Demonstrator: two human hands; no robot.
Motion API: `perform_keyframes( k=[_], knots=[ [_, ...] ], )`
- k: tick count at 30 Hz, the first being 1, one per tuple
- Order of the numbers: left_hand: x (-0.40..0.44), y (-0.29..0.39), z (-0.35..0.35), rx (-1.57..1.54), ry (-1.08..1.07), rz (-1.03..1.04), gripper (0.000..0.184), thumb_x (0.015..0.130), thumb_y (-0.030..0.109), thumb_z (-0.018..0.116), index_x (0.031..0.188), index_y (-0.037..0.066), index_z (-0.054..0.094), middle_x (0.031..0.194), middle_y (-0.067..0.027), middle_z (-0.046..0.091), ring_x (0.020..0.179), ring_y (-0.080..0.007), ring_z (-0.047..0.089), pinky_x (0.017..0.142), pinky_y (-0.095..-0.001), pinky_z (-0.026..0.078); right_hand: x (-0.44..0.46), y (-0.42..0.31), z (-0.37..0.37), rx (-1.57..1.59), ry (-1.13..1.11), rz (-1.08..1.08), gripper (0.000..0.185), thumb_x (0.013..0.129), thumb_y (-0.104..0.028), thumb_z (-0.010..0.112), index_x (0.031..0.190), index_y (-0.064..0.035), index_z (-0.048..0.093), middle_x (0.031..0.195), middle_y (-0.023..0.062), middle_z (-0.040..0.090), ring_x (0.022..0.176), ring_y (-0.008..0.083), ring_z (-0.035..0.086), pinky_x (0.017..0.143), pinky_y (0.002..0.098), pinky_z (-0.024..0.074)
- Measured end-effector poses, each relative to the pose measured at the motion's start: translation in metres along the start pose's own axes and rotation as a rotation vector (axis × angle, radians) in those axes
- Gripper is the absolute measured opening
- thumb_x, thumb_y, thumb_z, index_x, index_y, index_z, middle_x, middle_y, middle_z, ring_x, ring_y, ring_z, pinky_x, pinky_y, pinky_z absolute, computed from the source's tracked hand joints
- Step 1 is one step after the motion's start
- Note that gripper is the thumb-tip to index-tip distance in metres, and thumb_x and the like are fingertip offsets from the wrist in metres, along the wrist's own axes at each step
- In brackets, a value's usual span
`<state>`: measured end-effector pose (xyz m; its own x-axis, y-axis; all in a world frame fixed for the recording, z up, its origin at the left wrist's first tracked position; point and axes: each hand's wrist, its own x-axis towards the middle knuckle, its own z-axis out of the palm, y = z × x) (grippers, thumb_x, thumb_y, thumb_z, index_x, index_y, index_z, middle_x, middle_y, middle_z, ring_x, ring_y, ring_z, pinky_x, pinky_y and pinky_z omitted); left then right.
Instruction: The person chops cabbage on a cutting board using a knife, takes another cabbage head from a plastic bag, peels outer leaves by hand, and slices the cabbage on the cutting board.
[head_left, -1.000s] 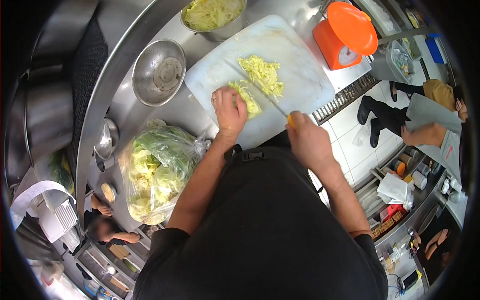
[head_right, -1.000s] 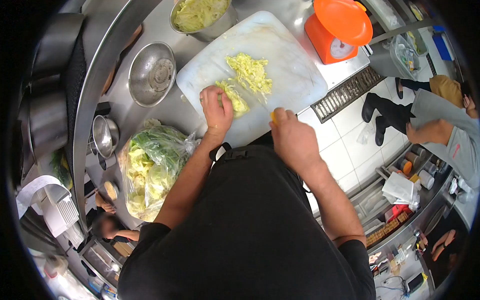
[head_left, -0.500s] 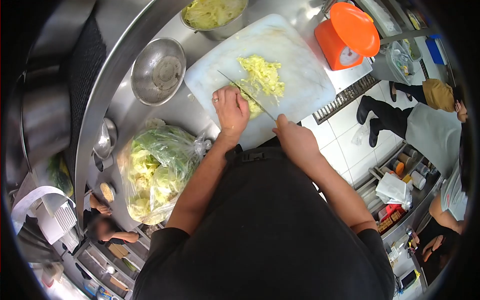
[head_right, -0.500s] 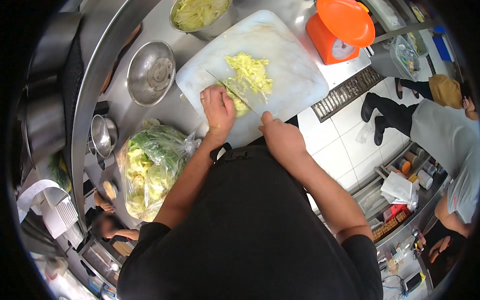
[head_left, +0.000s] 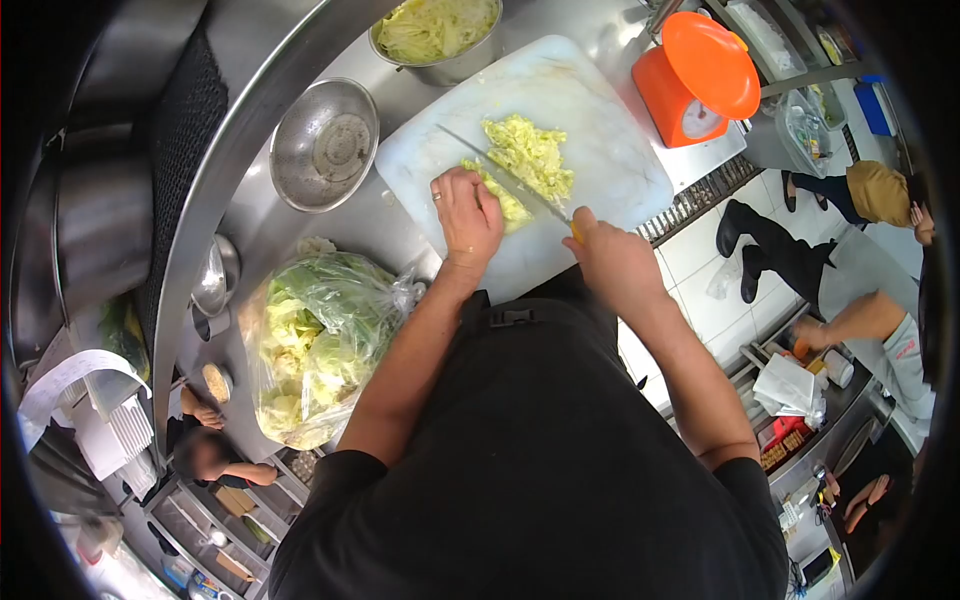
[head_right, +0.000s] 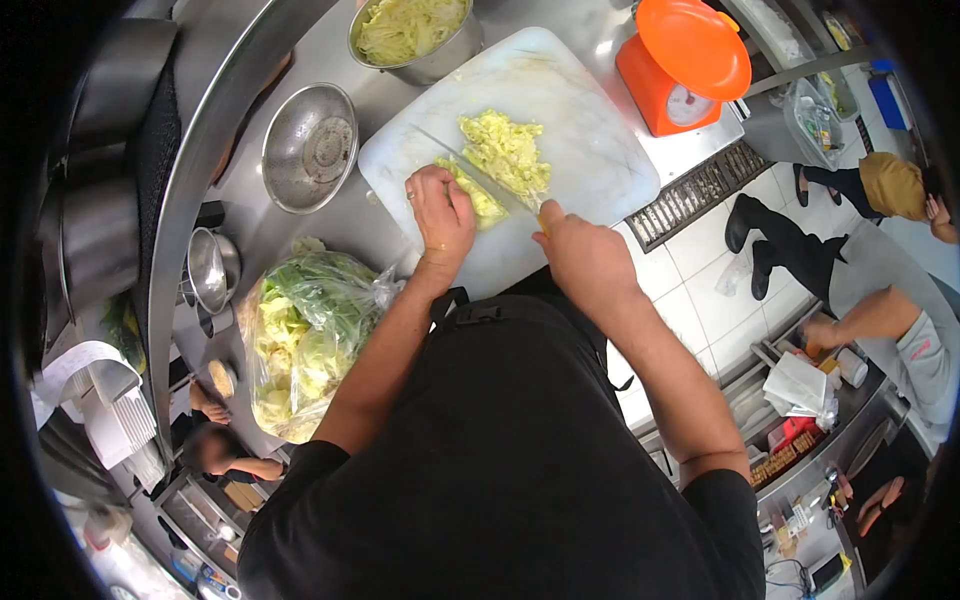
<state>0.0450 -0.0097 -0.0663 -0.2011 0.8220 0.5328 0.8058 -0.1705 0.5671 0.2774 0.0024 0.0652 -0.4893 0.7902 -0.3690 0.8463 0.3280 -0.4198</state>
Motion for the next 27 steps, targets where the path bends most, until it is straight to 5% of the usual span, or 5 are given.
perform_keyframes(
  k=[12, 20, 27],
  knots=[
    [-0.001, -0.001, 0.0, 0.01, -0.01, 0.003, 0.015, 0.09, -0.001, 0.058, 0.105, 0.001, 0.057, 0.107, -0.0208, 0.059, 0.101, -0.0423, 0.055, 0.095, -0.0515, 0.042, -0.049, -0.022, -0.012, 0.001, -0.064, 0.043, 0.022, 0.108, -0.023, 0.06, 0.111, -0.003, 0.05, 0.082, 0.0194, 0.07, 0.076, 0.0418, 0.072, 0.067, 0.0534, 0.0566],
    [-0.001, -0.003, -0.001, -0.028, -0.023, -0.008, 0.014, 0.092, 0.0, 0.059, 0.106, 0.001, 0.057, 0.106, -0.0221, 0.06, 0.101, -0.0431, 0.055, 0.095, -0.0533, 0.042, 0.029, -0.012, 0.058, 0.029, -0.035, 0.009, 0.025, 0.107, -0.025, 0.061, 0.113, -0.0025, 0.052, 0.088, 0.0205, 0.074, 0.083, 0.0418, 0.075, 0.071, 0.0527, 0.059],
    [-0.001, -0.001, -0.004, -0.052, 0.003, -0.012, 0.016, 0.092, -0.002, 0.058, 0.107, 0.001, 0.055, 0.108, -0.0223, 0.058, 0.103, -0.0425, 0.054, 0.095, -0.0527, 0.042, 0.012, -0.017, 0.014, -0.012, 0.062, -0.061, 0.028, 0.107, -0.029, 0.063, 0.109, -0.0033, 0.052, 0.083, 0.0171, 0.073, 0.076, 0.0392, 0.074, 0.066, 0.051, 0.0579]
  ],
)
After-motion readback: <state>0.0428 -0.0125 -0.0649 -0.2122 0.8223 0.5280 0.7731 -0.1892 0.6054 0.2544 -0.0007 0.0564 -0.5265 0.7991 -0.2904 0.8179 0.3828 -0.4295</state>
